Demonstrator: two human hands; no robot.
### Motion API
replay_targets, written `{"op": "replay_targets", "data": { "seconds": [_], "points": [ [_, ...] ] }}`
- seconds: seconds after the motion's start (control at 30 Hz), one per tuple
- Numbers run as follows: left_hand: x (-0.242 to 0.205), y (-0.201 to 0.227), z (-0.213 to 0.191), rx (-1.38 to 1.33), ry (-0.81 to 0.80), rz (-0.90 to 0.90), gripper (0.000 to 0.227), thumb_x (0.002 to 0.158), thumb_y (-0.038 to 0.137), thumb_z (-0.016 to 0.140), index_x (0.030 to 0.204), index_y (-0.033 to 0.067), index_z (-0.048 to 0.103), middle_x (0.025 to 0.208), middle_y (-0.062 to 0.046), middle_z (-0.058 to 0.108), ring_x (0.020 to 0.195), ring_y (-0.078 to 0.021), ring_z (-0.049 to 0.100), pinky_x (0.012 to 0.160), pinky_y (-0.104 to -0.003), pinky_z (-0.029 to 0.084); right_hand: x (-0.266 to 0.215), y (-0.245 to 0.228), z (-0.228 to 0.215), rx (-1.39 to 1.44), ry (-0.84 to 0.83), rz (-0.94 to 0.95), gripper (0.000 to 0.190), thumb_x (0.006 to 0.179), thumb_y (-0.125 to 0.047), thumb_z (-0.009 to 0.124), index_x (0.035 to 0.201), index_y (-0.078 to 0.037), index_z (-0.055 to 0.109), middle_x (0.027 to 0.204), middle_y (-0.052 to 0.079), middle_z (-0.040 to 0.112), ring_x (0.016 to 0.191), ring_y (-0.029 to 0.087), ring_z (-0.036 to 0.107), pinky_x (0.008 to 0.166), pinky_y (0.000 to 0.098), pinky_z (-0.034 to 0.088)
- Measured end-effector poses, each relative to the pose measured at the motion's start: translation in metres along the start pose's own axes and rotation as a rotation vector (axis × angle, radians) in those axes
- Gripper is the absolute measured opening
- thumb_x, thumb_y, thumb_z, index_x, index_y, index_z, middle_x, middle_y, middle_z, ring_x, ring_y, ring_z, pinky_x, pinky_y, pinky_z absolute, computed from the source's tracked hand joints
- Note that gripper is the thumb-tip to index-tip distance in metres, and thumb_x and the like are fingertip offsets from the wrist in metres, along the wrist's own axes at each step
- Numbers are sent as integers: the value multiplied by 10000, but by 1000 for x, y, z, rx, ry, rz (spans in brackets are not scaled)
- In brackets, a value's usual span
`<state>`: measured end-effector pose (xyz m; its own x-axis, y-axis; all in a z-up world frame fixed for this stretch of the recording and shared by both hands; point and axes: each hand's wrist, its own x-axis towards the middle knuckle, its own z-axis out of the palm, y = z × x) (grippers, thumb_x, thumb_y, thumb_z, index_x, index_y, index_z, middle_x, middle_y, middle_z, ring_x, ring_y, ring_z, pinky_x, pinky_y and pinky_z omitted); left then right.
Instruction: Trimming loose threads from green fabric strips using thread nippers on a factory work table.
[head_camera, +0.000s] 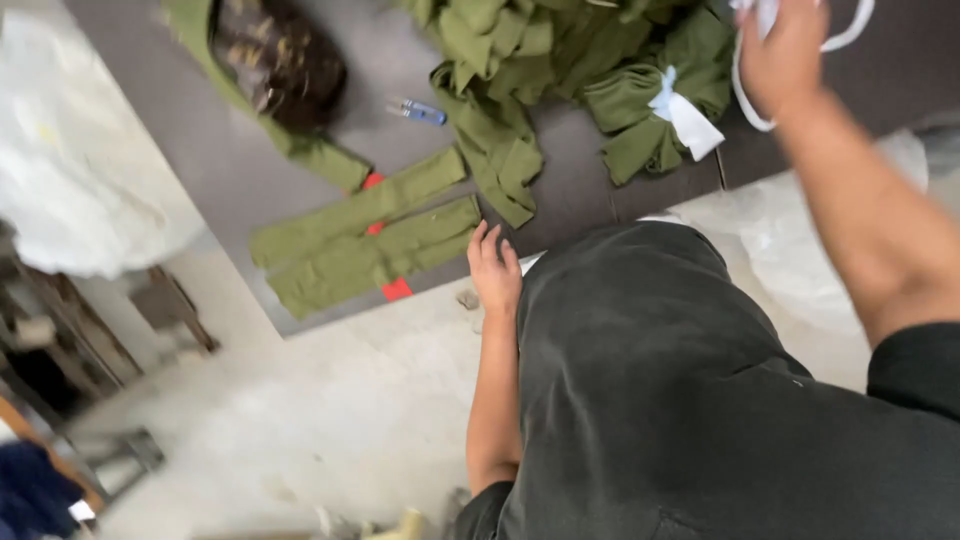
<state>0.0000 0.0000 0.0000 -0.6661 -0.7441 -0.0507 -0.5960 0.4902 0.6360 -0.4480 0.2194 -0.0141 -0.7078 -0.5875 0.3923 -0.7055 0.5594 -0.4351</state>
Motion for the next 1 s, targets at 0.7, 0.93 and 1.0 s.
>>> {"op": "replay_targets", "data": {
  "seconds": [0.7,0.93,1.0],
  "points": [
    [56,31,78,259,-106,10,98,936,194,659,1021,144,658,1058,-119,496,936,-419,547,669,-564,494,-64,-85,-4,211,-448,113,648,1182,-387,516,1592,105,415,1676,274,123,1530,504,57,1230,738,115],
    [56,25,85,186,-1,63,88,930,179,640,983,129,690,985,-106,526,875,-383,596,768,-508,503,-63,-93,-9,155,-379,4,575,1227,-442,468,1603,-9,515,1679,292,77,1522,570,29,1205,820,118],
    [50,48,68,106,103,175,149,1005,180,594,1061,80,689,977,-109,521,878,-353,582,809,-451,517,-66,-101,-12,182,-324,-137,313,1164,-6,625,1438,146,604,1582,373,448,1460,611,192,1093,820,83]
  ]
}}
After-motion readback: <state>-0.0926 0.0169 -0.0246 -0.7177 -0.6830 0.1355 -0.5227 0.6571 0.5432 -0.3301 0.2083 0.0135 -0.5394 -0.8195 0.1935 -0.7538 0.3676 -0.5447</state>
